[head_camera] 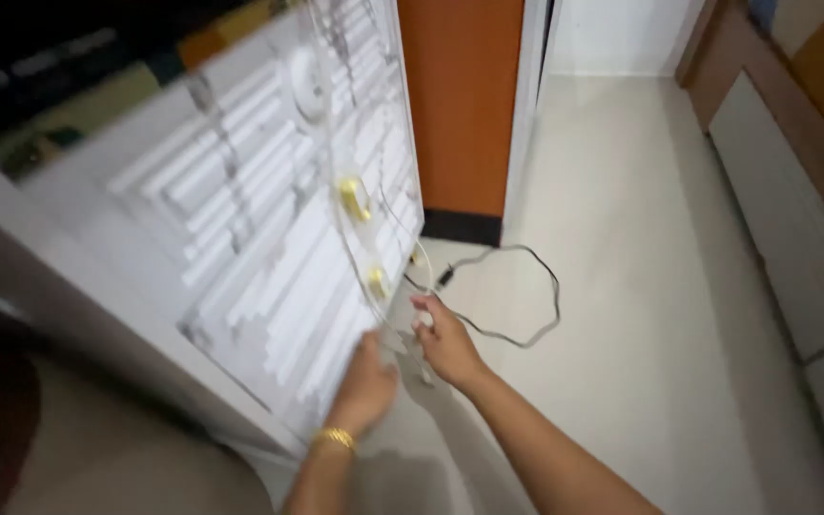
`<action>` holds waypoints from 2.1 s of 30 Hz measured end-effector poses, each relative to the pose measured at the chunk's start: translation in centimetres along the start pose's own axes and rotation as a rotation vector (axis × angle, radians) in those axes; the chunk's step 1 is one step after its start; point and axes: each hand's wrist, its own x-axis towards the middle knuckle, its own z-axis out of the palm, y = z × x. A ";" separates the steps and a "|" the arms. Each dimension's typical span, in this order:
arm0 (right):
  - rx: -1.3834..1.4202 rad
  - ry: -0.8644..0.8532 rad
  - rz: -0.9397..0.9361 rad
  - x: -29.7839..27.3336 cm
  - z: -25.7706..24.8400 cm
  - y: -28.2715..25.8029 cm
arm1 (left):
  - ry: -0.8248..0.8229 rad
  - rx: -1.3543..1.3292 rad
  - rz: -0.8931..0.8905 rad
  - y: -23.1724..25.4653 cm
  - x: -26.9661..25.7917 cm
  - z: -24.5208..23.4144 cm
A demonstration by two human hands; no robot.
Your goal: The recorder organizes various household items into a bedroom nightstand drawer.
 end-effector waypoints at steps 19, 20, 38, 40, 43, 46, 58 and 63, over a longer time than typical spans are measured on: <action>0.005 0.034 -0.279 9.6 0.5 -0.4 | 0.456 0.058 0.543 14.2 -7.0 -8.8; 0.092 0.050 -0.137 8.2 -0.1 -1.8 | 0.451 0.094 0.528 14.3 -7.2 -9.0; -0.011 0.132 -0.037 -1.2 -11.1 -2.9 | 0.132 0.040 0.189 17.9 -8.8 -5.5; -0.053 0.176 -0.059 -2.1 -12.0 -2.8 | 0.111 0.017 0.173 18.1 -8.9 -5.1; -0.014 0.139 -0.066 -3.3 -13.3 -1.8 | 0.099 -0.054 0.168 17.9 -9.0 -3.9; -0.092 0.061 0.016 -5.6 -14.3 -0.7 | 0.091 -0.126 0.198 18.5 -9.3 -3.0; -0.881 0.643 -0.170 -5.7 -21.2 -4.5 | 0.046 -0.215 0.311 19.1 -11.5 1.5; -0.151 0.362 0.236 -1.6 -22.9 -5.8 | 0.030 -0.203 0.499 19.3 -12.2 2.2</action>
